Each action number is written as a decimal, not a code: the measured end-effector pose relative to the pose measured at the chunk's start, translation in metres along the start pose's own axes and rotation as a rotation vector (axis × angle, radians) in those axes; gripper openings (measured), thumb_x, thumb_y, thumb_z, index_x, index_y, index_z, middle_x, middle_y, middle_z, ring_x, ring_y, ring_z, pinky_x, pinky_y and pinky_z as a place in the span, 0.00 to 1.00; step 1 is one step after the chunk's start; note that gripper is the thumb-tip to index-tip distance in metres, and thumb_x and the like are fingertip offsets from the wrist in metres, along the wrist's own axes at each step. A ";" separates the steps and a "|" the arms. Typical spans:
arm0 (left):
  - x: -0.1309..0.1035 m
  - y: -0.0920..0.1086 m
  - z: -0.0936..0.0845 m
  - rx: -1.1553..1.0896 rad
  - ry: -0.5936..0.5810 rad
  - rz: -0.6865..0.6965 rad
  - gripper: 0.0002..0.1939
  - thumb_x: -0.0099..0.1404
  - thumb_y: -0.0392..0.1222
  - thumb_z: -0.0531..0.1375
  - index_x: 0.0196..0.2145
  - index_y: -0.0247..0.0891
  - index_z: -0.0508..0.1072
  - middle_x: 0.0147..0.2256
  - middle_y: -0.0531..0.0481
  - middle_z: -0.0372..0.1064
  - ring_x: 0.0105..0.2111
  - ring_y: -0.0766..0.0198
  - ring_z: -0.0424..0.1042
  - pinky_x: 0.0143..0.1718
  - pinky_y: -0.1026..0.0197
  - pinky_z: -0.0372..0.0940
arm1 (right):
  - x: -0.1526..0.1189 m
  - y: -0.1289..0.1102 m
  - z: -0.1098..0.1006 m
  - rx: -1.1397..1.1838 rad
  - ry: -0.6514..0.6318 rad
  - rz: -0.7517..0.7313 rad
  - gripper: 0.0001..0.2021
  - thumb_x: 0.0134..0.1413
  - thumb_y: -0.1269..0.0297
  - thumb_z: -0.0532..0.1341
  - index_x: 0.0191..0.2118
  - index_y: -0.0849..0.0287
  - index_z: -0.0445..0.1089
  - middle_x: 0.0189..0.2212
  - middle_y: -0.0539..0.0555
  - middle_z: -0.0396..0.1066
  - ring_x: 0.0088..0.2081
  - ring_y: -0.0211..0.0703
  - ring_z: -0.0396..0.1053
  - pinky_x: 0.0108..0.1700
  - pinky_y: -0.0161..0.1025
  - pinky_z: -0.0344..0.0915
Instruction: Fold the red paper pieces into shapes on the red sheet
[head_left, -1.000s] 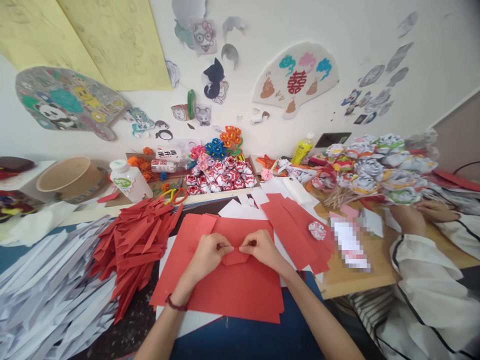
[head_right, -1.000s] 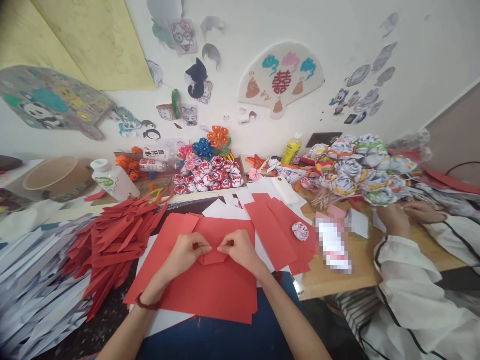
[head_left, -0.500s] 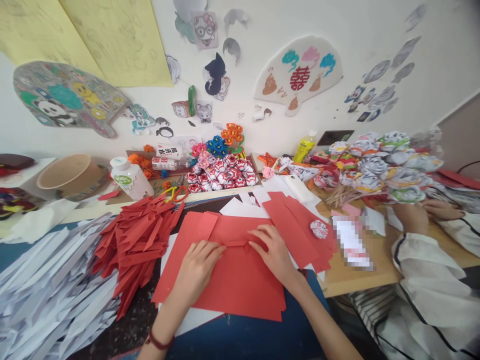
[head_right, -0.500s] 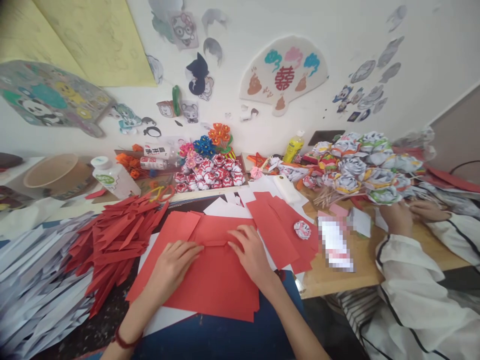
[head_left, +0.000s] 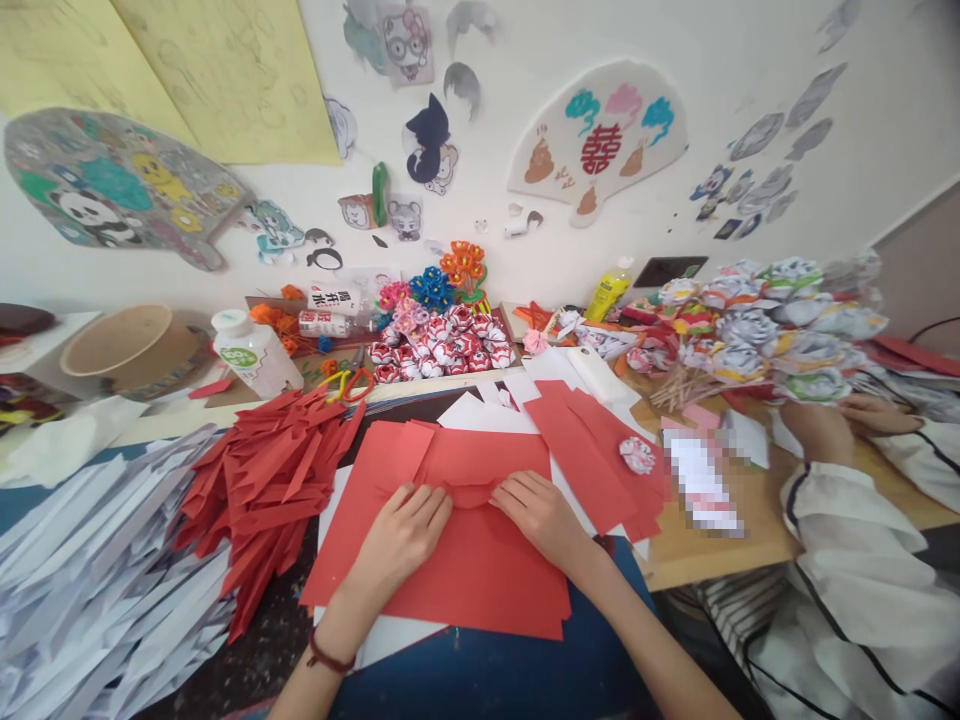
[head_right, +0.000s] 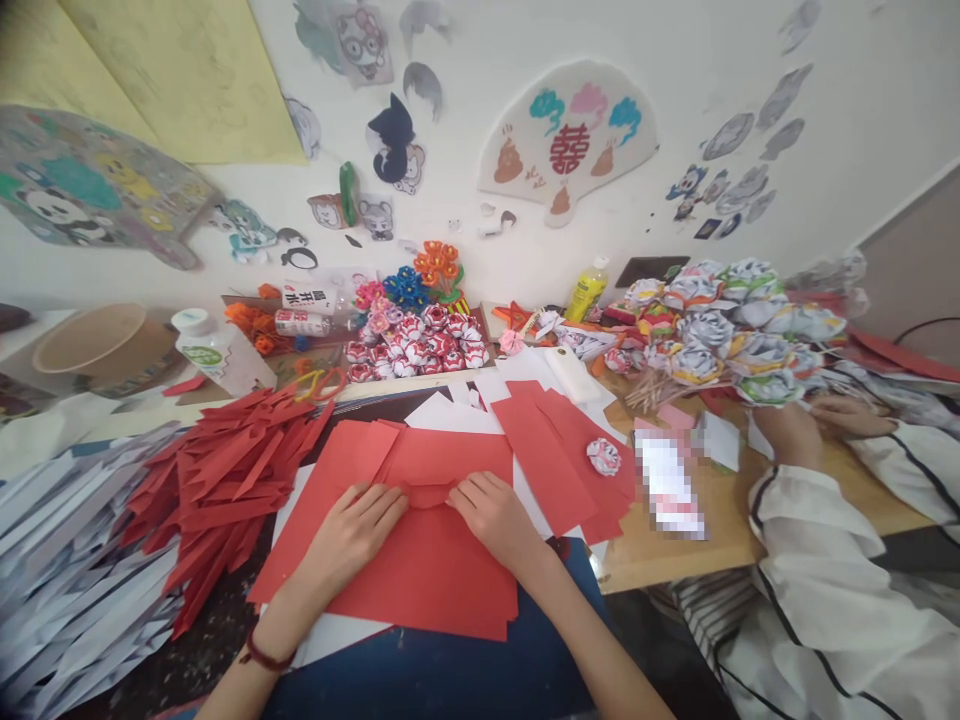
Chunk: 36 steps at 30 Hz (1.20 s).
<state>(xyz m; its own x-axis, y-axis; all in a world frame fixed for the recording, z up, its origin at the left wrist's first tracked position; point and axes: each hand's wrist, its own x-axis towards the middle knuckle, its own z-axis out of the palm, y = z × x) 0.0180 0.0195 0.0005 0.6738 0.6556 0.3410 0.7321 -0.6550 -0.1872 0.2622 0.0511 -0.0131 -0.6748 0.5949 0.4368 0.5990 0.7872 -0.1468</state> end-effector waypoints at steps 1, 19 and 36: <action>0.000 0.001 0.000 -0.037 -0.013 -0.049 0.13 0.70 0.29 0.48 0.43 0.34 0.71 0.41 0.45 0.73 0.40 0.59 0.66 0.45 0.53 0.56 | 0.000 0.000 -0.001 0.019 -0.005 0.016 0.10 0.64 0.75 0.53 0.38 0.61 0.71 0.33 0.57 0.71 0.38 0.48 0.68 0.41 0.45 0.65; 0.020 0.013 -0.002 -0.490 -0.135 -0.771 0.08 0.66 0.41 0.54 0.31 0.42 0.71 0.34 0.50 0.67 0.38 0.56 0.62 0.38 0.55 0.54 | 0.021 -0.006 -0.006 0.543 -0.015 0.582 0.07 0.55 0.75 0.61 0.29 0.57 0.65 0.35 0.51 0.62 0.40 0.43 0.63 0.43 0.41 0.62; 0.034 0.020 -0.008 -0.349 -0.209 -0.869 0.06 0.62 0.39 0.55 0.28 0.42 0.70 0.33 0.49 0.69 0.38 0.55 0.64 0.37 0.56 0.54 | 0.021 -0.008 0.001 0.371 -0.055 0.585 0.07 0.57 0.73 0.60 0.30 0.57 0.63 0.35 0.52 0.63 0.40 0.45 0.63 0.42 0.42 0.62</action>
<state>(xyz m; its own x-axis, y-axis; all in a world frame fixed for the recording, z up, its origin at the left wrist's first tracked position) 0.0547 0.0255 0.0162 -0.0620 0.9966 0.0537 0.9359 0.0393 0.3501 0.2432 0.0573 -0.0036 -0.3128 0.9380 0.1494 0.6905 0.3325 -0.6424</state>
